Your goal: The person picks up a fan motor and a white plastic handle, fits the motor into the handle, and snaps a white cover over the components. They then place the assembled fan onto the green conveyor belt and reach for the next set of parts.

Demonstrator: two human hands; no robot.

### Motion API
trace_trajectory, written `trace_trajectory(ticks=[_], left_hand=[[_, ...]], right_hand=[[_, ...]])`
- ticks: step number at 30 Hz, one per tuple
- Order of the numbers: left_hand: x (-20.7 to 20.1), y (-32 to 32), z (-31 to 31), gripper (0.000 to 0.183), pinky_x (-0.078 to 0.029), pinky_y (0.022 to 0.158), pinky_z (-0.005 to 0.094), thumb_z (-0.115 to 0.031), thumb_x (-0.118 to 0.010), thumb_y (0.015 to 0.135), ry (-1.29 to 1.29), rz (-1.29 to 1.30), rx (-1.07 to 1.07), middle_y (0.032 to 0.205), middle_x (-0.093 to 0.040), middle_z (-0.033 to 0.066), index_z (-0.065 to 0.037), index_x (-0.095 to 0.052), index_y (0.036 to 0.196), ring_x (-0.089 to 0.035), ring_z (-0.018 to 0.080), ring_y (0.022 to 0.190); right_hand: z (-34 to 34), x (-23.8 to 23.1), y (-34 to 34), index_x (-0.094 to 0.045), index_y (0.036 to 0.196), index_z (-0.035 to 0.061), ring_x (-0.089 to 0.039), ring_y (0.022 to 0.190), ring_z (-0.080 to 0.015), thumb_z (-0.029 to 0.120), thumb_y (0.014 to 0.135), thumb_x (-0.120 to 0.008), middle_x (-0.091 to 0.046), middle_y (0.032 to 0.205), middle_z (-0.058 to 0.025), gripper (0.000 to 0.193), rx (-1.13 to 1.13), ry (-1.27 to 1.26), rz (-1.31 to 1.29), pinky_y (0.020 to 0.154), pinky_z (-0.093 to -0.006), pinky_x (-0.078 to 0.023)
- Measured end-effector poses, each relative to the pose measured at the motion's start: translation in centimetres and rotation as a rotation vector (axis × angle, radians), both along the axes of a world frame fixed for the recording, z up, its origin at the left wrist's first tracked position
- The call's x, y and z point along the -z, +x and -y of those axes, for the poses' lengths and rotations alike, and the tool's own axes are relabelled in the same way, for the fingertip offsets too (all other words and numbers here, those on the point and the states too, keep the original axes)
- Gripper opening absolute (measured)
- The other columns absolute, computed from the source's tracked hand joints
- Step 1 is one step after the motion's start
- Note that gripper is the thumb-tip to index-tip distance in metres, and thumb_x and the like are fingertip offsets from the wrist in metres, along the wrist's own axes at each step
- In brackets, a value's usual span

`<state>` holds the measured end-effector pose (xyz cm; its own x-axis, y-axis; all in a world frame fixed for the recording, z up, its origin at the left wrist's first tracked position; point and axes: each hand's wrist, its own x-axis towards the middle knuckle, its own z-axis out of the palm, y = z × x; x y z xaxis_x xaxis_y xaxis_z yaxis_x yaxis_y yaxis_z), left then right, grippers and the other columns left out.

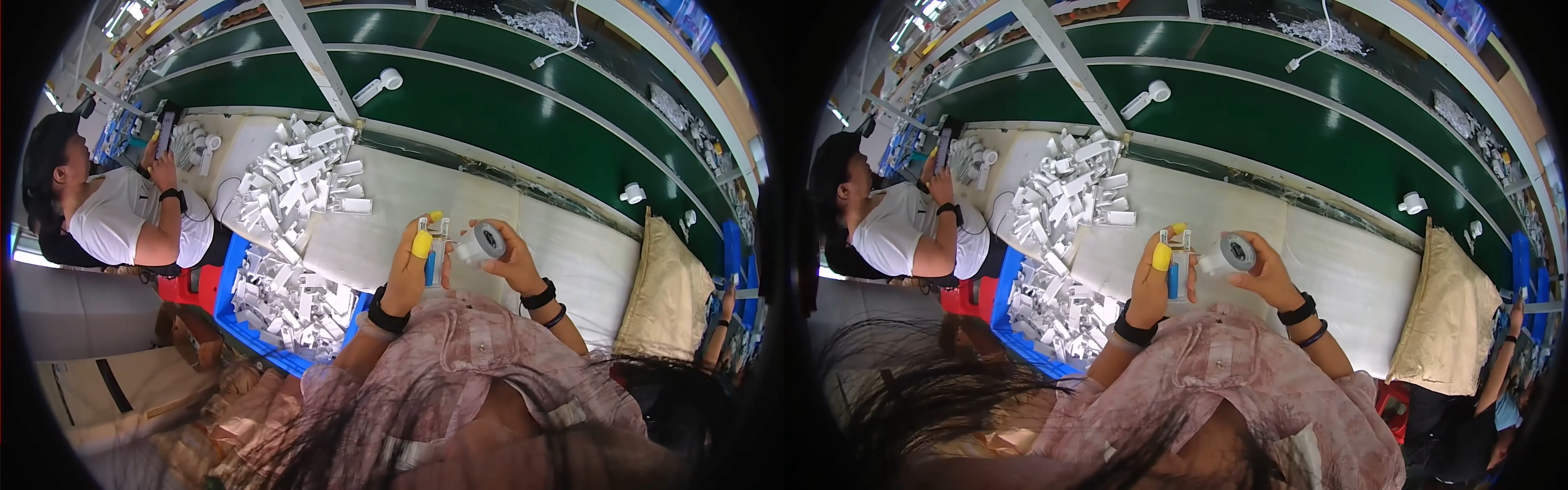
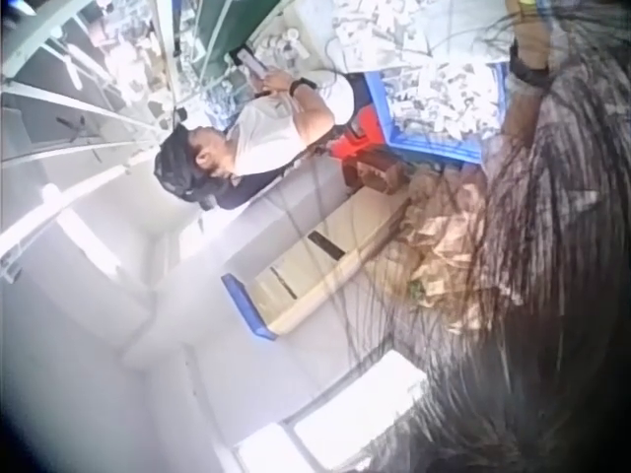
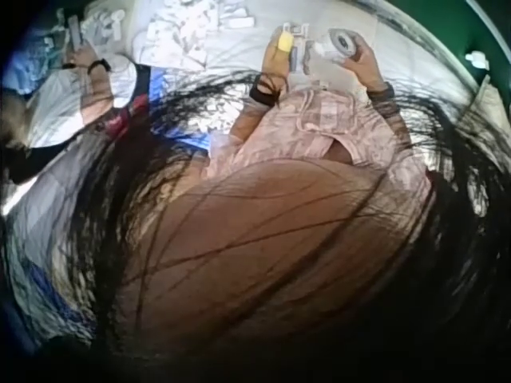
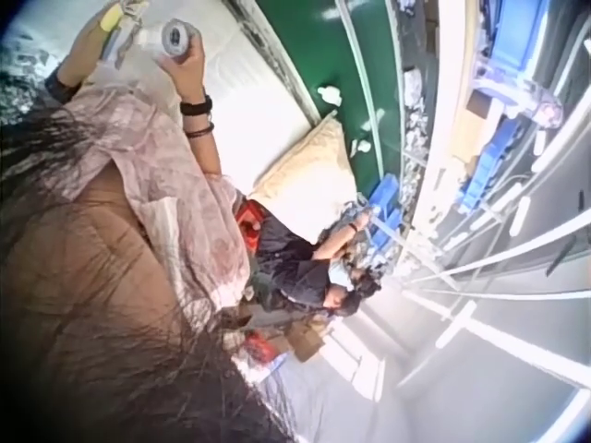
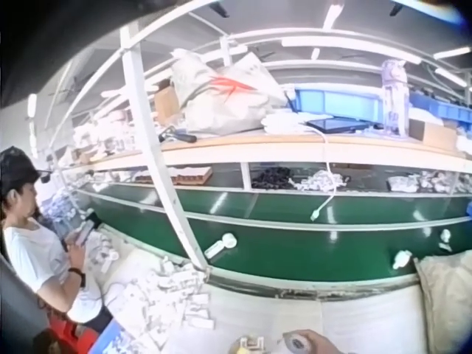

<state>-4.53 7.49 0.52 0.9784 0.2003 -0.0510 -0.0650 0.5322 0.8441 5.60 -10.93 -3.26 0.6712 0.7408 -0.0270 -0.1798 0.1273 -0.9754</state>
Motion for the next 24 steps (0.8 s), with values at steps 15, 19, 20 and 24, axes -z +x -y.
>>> trace_trajectory(ticks=[15, 19, 20, 24], left_hand=[[0.4, -2.7, 0.3, 0.052, -0.048, 0.059, 0.0265, -0.042, -0.03, 0.1, 0.141, -0.06, 0.158, 0.1, -0.058, 0.0112, -0.001, -0.035, 0.133, -0.056, 0.0136, 0.065], [0.9, -3.4, -0.1, 0.057, -0.047, 0.058, 0.026, -0.047, -0.027, 0.099, 0.193, -0.063, 0.129, 0.1, -0.059, 0.0107, 0.001, -0.039, 0.128, -0.055, 0.0128, 0.065], [1.3, -3.5, -0.2, 0.057, -0.047, 0.058, 0.026, -0.047, -0.027, 0.099, 0.192, -0.054, 0.148, 0.1, -0.059, 0.0107, 0.001, -0.04, 0.126, -0.055, 0.0126, 0.065], [1.6, -3.7, -0.6, 0.056, -0.047, 0.059, 0.0259, -0.047, -0.028, 0.099, 0.176, -0.055, 0.214, 0.101, -0.06, 0.0105, 0.001, -0.041, 0.124, -0.056, 0.0127, 0.065]], right_hand=[[-6.3, -10.2, 2.0, -0.064, 0.093, 0.0039, -0.06, 0.075, -0.0293, 0.038, 0.089, -0.053, -0.061, 0.083, -0.0136, 0.036, -0.053, -0.502, 1.02, 0.066, -0.0358, -0.047], [-7.7, -10.7, 1.5, -0.066, 0.083, 0.0039, -0.061, 0.066, -0.0311, 0.053, 0.087, -0.05, -0.062, 0.074, -0.0134, 0.052, 0.012, -0.729, 1.214, 0.058, -0.0396, -0.047], [-7.9, -10.6, 1.5, -0.067, 0.081, 0.0039, -0.061, 0.064, -0.0311, 0.057, 0.086, -0.049, -0.061, 0.07, -0.0136, 0.056, 0.027, -0.765, 1.248, 0.056, -0.0402, -0.047], [-8.8, -10.6, 0.9, -0.066, 0.076, 0.0022, -0.06, 0.061, -0.0309, 0.06, 0.085, -0.048, -0.06, 0.067, -0.0145, 0.062, -0.003, -0.846, 1.309, 0.053, -0.0401, -0.047]])
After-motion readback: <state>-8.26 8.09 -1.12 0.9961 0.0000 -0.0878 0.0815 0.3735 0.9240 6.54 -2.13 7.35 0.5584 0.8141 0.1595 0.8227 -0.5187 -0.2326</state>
